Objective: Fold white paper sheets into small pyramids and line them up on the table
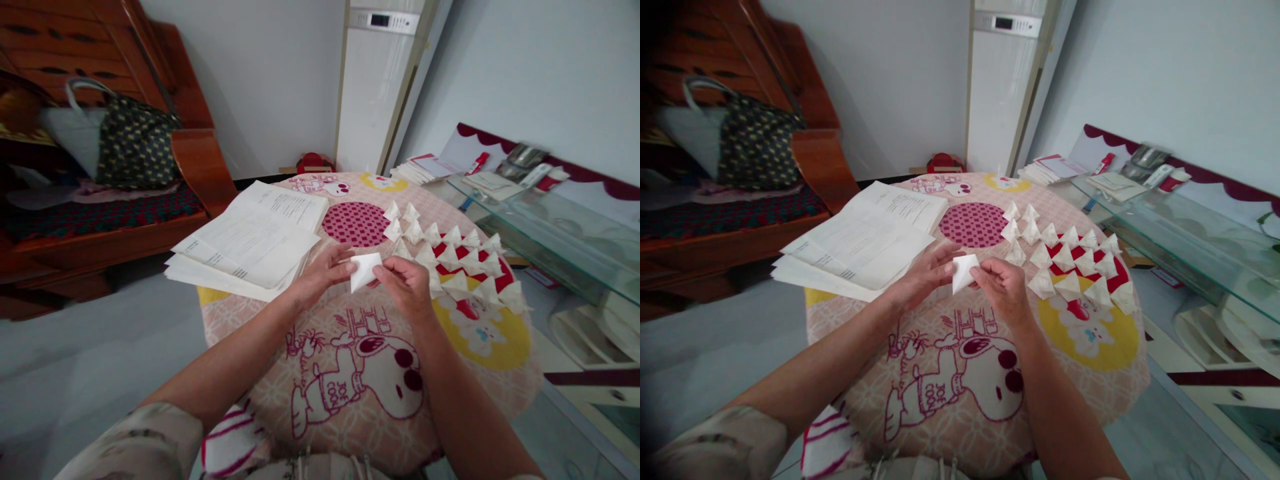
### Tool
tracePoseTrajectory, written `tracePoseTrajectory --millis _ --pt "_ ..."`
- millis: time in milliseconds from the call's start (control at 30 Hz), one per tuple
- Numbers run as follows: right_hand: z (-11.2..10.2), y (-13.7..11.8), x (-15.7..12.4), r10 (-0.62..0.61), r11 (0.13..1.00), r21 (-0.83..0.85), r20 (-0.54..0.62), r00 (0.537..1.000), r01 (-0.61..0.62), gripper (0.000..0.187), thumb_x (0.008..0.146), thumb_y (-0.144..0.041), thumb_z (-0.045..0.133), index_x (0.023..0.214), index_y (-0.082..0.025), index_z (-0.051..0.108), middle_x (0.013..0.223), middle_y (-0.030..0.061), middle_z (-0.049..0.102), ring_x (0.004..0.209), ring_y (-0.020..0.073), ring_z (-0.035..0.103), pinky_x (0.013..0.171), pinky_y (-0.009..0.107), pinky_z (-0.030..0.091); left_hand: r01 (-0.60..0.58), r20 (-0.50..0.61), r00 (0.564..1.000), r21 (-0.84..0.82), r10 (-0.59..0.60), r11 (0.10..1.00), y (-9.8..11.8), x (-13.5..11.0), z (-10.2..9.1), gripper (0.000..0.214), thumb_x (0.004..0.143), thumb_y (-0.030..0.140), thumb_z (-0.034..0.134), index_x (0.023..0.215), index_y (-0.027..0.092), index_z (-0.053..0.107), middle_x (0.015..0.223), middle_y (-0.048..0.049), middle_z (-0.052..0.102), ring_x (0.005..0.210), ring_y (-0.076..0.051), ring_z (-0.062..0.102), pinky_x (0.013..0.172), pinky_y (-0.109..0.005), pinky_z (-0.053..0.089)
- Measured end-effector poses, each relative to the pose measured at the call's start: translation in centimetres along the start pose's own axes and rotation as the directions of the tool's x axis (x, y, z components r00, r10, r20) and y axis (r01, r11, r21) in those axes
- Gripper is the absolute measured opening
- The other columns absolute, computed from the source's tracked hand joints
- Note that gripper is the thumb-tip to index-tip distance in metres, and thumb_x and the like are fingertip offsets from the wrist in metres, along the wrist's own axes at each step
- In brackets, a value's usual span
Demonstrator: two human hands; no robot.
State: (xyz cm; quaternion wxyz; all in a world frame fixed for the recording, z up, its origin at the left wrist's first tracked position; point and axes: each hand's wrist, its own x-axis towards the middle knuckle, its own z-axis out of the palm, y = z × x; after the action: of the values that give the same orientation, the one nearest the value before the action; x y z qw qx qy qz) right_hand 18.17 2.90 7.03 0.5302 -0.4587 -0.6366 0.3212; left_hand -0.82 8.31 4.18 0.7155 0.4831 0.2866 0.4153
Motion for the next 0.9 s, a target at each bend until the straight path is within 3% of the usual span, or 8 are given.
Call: tracePoseTrajectory --millis 133,300,433,633,767,900 --pt "0.1 -0.7 -0.1 -0.148 0.976 -0.144 0.108 0.983 0.163 0.025 0.086 -0.030 0.066 0.064 -0.019 0.060 0.057 -0.0036 0.053 0.054 0.0100 0.045 0.052 0.024 0.037 0.128 0.095 0.989 -0.128 -0.116 0.983 0.3 -0.4 0.3 0.083 0.064 0.030 0.091 0.138 0.022 0.054 0.125 -0.0119 0.066 0.114 -0.026 0.062 0.097 -0.038 0.047" --pt "0.2 -0.5 0.0 -0.204 0.944 -0.226 0.171 0.964 0.240 0.025 0.087 -0.026 0.063 0.064 -0.018 0.056 0.059 -0.0038 0.050 0.056 0.0100 0.043 0.054 0.024 0.034 0.032 0.062 0.998 -0.130 -0.024 0.991 0.6 -0.2 0.5 0.077 0.060 0.021 0.092 0.130 0.019 0.061 0.112 -0.0072 0.070 0.095 -0.017 0.065 0.085 -0.028 0.048" --pt "0.1 0.1 0.1 -0.181 0.934 -0.284 0.150 0.972 0.218 0.033 0.089 -0.027 0.061 0.059 -0.019 0.050 0.056 -0.0044 0.044 0.055 0.0097 0.039 0.053 0.025 0.030 -0.042 0.070 0.997 -0.060 0.046 0.997 0.3 0.0 0.5 0.057 0.064 0.027 0.091 0.116 0.016 0.070 0.100 -0.0045 0.072 0.081 -0.013 0.064 0.076 -0.023 0.048" --pt "0.3 0.4 0.1 -0.105 0.945 -0.298 0.108 0.989 0.133 0.034 0.091 -0.030 0.058 0.059 -0.018 0.053 0.054 -0.0033 0.048 0.054 0.0106 0.043 0.054 0.025 0.033 -0.120 0.114 0.987 0.089 0.109 0.989 -0.1 -0.3 0.8 0.041 0.076 0.038 0.082 0.109 0.014 0.073 0.091 -0.0047 0.072 0.076 -0.013 0.063 0.070 -0.022 0.047" --pt "0.6 0.6 0.0 -0.040 0.964 -0.260 0.047 0.998 0.051 0.025 0.089 -0.031 0.060 0.067 -0.019 0.059 0.053 -0.0042 0.051 0.051 0.0107 0.045 0.051 0.024 0.034 -0.152 0.128 0.983 0.159 0.132 0.976 -0.4 -0.4 0.9 0.039 0.084 0.046 0.073 0.105 0.013 0.073 0.085 -0.0050 0.071 0.071 -0.013 0.062 0.067 -0.023 0.046" --pt "0.8 0.7 -0.1 -0.059 0.956 -0.290 -0.012 0.998 0.053 0.023 0.087 -0.031 0.062 0.068 -0.018 0.062 0.053 -0.0045 0.050 0.051 0.0109 0.044 0.051 0.024 0.035 -0.217 0.137 0.972 0.222 0.190 0.951 -0.7 -0.3 1.0 0.041 0.087 0.049 0.069 0.107 0.014 0.073 0.090 -0.0064 0.072 0.079 -0.015 0.064 0.072 -0.025 0.049"
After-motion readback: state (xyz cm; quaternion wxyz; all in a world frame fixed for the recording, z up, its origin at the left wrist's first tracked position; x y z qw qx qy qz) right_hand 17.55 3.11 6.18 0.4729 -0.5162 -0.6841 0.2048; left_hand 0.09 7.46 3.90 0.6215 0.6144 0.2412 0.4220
